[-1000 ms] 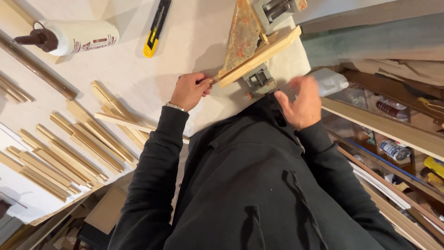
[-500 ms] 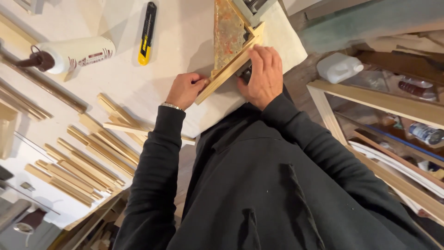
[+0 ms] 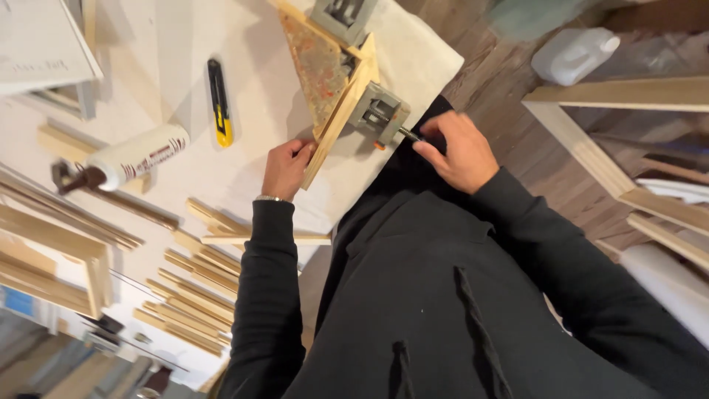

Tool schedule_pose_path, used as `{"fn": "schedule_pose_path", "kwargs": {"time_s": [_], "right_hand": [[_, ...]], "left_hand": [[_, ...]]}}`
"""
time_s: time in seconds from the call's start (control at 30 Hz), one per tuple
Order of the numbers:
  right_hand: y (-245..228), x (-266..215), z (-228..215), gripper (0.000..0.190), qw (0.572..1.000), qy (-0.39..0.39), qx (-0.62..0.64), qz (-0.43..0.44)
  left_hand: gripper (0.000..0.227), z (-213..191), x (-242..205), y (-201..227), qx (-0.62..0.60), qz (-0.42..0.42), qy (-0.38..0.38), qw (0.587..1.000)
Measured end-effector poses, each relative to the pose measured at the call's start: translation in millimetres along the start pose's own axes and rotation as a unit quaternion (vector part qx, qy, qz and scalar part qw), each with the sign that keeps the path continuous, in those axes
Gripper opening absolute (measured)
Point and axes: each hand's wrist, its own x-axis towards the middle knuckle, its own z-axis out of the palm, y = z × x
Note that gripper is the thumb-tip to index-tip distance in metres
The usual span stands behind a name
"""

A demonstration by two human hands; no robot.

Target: The recorder is assembling wooden frame components by using a corner clamp, applying wood glue, and securing the pieces with small nails and a hammer.

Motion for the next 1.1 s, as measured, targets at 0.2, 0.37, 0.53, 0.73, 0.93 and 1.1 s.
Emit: {"fn": "schedule_pose_path", "kwargs": {"time_s": [0.2,0.37,0.53,0.73,0.93,1.1], "right_hand": [[55,-16,22,0.037,0.875,-0.239,0.362,0.216],[69,-17,30,0.041,0.695,-0.312,0.556,0.333],[59,-14,22,0.045,0.788,-0.298,0.456,0.286],[32,-13,0,0.038,0.946,-0.205,0.219,0.126],[25,-14,-1,0.039,0.982,-0.164,0.058,0.072],[22,-7,-11,0.04,0.979,-0.19,0.04,0.069]], "left_hand": [[0.026,1,4,1,-0.007,-0.032,-0.002,0.999],[0.026,3,7,-1,-0.064,-0.068,0.003,0.996],[0.025,1,11,-17,-0.073,-0.07,0.008,0.995],[0.024,4,4,-6,-0.074,-0.071,0.012,0.995],[0.021,6,3,-6,-0.067,-0.058,0.025,0.996],[0.02,11,6,-6,-0.092,-0.068,0.035,0.993]]}}
